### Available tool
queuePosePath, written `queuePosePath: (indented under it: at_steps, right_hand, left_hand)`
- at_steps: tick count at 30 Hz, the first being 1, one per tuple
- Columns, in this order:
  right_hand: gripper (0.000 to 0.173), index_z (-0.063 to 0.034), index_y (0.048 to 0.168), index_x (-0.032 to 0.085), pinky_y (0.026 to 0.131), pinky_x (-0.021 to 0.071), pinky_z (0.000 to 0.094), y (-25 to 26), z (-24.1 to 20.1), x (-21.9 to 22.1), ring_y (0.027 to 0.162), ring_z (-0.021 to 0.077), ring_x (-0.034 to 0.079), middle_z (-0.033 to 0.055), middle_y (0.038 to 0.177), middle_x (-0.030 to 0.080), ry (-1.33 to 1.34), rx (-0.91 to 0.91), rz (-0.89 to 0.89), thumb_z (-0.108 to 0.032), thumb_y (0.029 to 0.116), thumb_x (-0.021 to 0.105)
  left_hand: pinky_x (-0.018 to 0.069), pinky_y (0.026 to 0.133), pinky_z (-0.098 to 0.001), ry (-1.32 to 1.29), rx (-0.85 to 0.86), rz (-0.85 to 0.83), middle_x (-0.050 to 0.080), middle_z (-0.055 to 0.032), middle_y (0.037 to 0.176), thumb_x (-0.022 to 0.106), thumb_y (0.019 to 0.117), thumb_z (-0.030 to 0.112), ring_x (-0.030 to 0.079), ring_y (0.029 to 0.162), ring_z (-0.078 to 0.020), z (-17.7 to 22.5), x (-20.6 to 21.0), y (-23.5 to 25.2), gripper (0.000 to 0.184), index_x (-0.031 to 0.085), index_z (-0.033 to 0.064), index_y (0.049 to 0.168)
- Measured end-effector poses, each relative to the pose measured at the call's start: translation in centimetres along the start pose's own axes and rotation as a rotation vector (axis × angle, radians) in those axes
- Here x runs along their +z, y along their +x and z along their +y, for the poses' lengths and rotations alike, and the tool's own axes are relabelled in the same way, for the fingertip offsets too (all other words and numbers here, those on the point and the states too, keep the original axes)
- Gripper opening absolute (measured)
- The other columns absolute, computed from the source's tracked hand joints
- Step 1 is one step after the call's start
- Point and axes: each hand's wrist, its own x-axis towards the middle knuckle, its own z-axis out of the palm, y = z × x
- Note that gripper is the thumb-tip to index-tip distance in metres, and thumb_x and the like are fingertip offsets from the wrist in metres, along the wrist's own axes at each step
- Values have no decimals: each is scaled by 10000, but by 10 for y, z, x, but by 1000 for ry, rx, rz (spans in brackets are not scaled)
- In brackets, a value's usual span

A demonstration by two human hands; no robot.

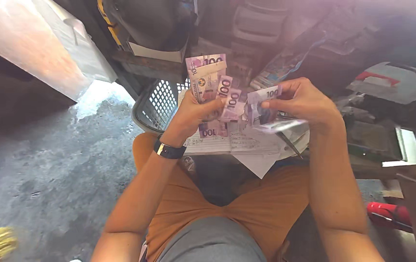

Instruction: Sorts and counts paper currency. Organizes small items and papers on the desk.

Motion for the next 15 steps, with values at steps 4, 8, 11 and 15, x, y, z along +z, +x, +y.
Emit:
queuePosePath:
  at_steps: [4, 8, 11, 15]
  right_hand:
    - [108, -89, 908, 688, 696, 578, 183, -2, 15, 24, 705, -24, 659, -89, 772, 704, 98, 112, 146, 19, 911, 677]
    - [91, -17, 904, 663, 682, 555, 213, 9, 39, 40, 694, -3, 616, -26, 778, 661, 5, 171, 185, 69, 877, 645]
    - [63, 17, 876, 665, 685, 539, 238, 20, 51, 50, 684, 16, 595, 11, 763, 645, -89, 181, 144, 70, 902, 642]
    - [108, 23, 948, 728, 767, 549, 275, 22, 53, 58, 804, 74, 637, 82, 905, 695, -194, 71, 225, -72, 903, 755]
  left_hand:
    - [616, 741, -243, 44, -126, 110, 720, 63, 875, 574, 958, -75, 705, 777, -31, -19, 4, -5, 221, 584, 96, 1097]
    - [614, 718, -269, 42, -274, 225, 718, 7, 875, 500, 1055, 84, 708, 768, -74, -31, 3, -11, 119, 586, 67, 1135]
    - [605, 794, -321, 33, -367, 238, 702, -40, 989, 385, 1109, 371, 703, 876, -118, -34, -4, -11, 396, 575, 54, 1252]
    - [607, 740, -265, 226, -252, 224, 692, -16, 910, 675, 931, -20, 693, 779, -65, -38, -10, -9, 235, 582, 3, 1146]
